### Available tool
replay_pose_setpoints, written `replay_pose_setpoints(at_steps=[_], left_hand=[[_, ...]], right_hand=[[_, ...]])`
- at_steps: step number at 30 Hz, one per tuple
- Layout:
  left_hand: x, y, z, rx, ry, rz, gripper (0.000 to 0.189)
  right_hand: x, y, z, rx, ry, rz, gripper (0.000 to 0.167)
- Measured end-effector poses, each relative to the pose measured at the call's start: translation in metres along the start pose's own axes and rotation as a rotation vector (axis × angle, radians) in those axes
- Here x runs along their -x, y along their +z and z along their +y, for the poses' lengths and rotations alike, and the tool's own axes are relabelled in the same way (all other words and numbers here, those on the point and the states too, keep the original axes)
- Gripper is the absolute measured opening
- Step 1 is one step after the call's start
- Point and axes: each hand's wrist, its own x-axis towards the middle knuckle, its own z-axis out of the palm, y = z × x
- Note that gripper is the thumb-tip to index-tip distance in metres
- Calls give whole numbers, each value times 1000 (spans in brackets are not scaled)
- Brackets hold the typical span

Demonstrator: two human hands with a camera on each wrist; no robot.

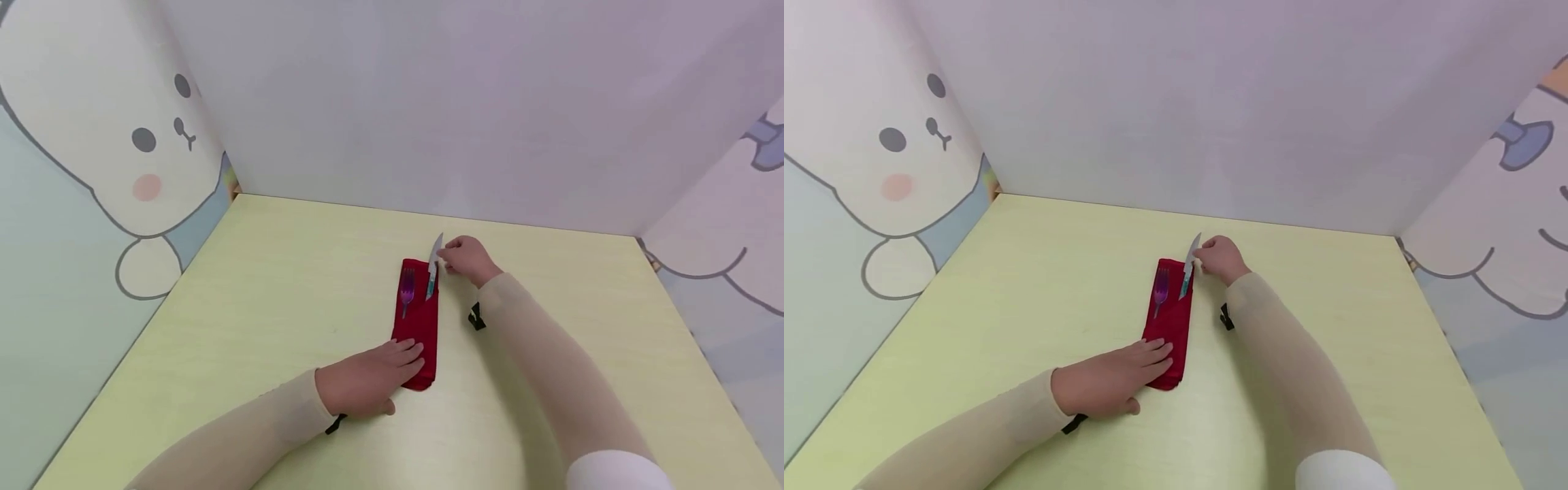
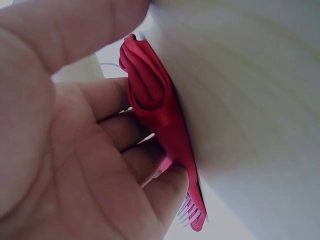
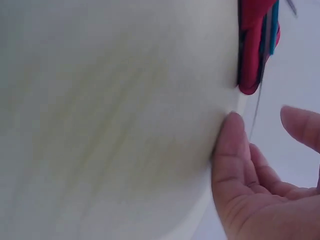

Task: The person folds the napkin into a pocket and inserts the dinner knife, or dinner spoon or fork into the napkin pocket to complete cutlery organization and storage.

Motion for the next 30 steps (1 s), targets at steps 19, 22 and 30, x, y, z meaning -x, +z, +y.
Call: replay_pose_setpoints(at_steps=[19,22,30], left_hand=[[2,0,-1,24,-14,5,81],[2,-1,0,29,-18,1,81],[2,-1,1,138,-58,-9,88]], right_hand=[[-20,4,-15,-294,55,-6,33],[-12,5,-14,-285,21,-24,32],[7,10,-5,-264,12,-63,33]])
